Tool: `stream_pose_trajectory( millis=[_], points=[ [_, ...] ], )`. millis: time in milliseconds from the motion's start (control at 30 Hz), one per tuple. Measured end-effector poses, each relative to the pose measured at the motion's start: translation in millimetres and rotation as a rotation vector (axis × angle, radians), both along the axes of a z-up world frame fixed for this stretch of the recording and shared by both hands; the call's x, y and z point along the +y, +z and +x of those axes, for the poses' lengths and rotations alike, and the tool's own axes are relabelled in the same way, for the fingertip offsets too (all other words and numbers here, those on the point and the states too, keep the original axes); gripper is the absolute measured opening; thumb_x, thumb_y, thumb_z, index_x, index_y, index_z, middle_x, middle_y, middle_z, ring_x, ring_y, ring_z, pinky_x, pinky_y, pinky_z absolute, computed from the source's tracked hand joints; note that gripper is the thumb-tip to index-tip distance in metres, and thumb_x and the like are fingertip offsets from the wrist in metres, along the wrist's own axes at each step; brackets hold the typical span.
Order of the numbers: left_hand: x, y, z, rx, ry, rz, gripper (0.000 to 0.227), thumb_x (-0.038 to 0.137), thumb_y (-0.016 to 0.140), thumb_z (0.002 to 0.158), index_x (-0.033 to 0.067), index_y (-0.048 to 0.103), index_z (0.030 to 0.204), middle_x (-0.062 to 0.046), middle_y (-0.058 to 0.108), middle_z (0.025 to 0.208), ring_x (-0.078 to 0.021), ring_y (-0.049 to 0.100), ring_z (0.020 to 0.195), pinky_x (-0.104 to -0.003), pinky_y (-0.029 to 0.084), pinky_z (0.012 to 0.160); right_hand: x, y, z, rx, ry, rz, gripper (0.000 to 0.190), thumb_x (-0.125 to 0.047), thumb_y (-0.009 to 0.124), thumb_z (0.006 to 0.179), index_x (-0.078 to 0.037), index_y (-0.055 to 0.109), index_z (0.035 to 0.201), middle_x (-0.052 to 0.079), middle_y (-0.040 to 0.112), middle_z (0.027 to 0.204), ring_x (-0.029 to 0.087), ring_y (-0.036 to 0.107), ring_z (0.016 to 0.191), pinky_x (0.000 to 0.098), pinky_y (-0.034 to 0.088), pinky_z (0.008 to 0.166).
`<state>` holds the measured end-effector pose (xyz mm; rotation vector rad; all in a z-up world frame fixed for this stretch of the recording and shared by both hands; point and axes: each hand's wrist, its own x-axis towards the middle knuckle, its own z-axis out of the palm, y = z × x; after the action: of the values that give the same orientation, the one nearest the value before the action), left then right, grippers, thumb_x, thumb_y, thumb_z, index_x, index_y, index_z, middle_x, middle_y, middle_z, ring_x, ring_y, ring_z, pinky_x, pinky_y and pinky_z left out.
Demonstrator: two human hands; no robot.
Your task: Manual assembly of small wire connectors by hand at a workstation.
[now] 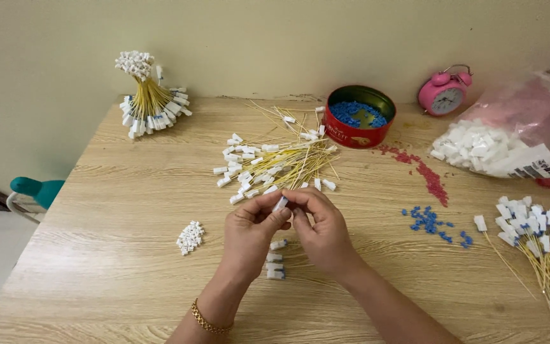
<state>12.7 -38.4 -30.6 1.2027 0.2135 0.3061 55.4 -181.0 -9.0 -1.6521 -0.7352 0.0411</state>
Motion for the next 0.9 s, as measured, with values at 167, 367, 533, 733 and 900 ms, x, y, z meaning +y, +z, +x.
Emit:
stream_pose_trajectory(
  millis=[167, 367, 533, 733, 900],
  points=[
    [4, -2, -1, 0.026, 0.017, -0.005, 0.027, -0.002, 0.071, 0.089, -0.002, 0.073, 0.116, -0.011, 0.078, 0.099, -0.0171, 0.074, 0.087, -0.032, 0.066, 0.076, 6, -4, -6, -0.105, -0.017, -0.002, 0.034, 0.008, 0.052, 0.096, -0.002, 0.063, 0.127, 0.007, 0.062, 0.12, 0.015, 0.068, 0.108, 0.0287, 0.06, 0.092],
    [14, -10, 2, 0.053, -0.021, 0.209, 0.025, 0.004, 0.071, 0.091, 0.0007, 0.075, 0.116, -0.01, 0.079, 0.097, -0.0159, 0.074, 0.087, -0.03, 0.062, 0.073, -13, 9, 13, -0.283, -0.018, -0.098, 0.028, 0.007, 0.059, 0.098, -0.003, 0.07, 0.122, 0.009, 0.069, 0.109, 0.019, 0.069, 0.102, 0.0305, 0.057, 0.088],
    [24, 22, -7, 0.229, -0.145, 0.611, 0.025, 0.008, 0.072, 0.091, 0.0065, 0.077, 0.116, -0.01, 0.08, 0.098, -0.0171, 0.072, 0.086, -0.029, 0.06, 0.073, -73, 35, 54, 0.04, -0.185, -0.25, 0.021, -0.006, 0.063, 0.099, -0.011, 0.072, 0.117, 0.004, 0.073, 0.107, 0.016, 0.071, 0.095, 0.0284, 0.064, 0.086],
    [34, 47, -14, 0.535, -0.381, 1.021, 0.026, 0.021, 0.076, 0.089, 0.0109, 0.079, 0.112, -0.008, 0.082, 0.101, -0.0171, 0.077, 0.089, -0.033, 0.06, 0.08, -154, 23, 81, -0.052, -0.584, -1.124, 0.023, -0.032, 0.068, 0.096, -0.017, 0.079, 0.108, 0.005, 0.077, 0.102, 0.023, 0.071, 0.091, 0.0416, 0.056, 0.085],
    [47, 49, -15, 0.576, -0.413, 1.098, 0.028, 0.031, 0.077, 0.088, 0.0128, 0.08, 0.11, -0.009, 0.083, 0.097, -0.0203, 0.079, 0.086, -0.035, 0.061, 0.08, -161, 6, 81, -0.003, -0.615, -1.25, 0.031, -0.047, 0.075, 0.086, -0.019, 0.081, 0.096, 0.002, 0.079, 0.095, 0.022, 0.073, 0.091, 0.0413, 0.056, 0.086]
  ],
)
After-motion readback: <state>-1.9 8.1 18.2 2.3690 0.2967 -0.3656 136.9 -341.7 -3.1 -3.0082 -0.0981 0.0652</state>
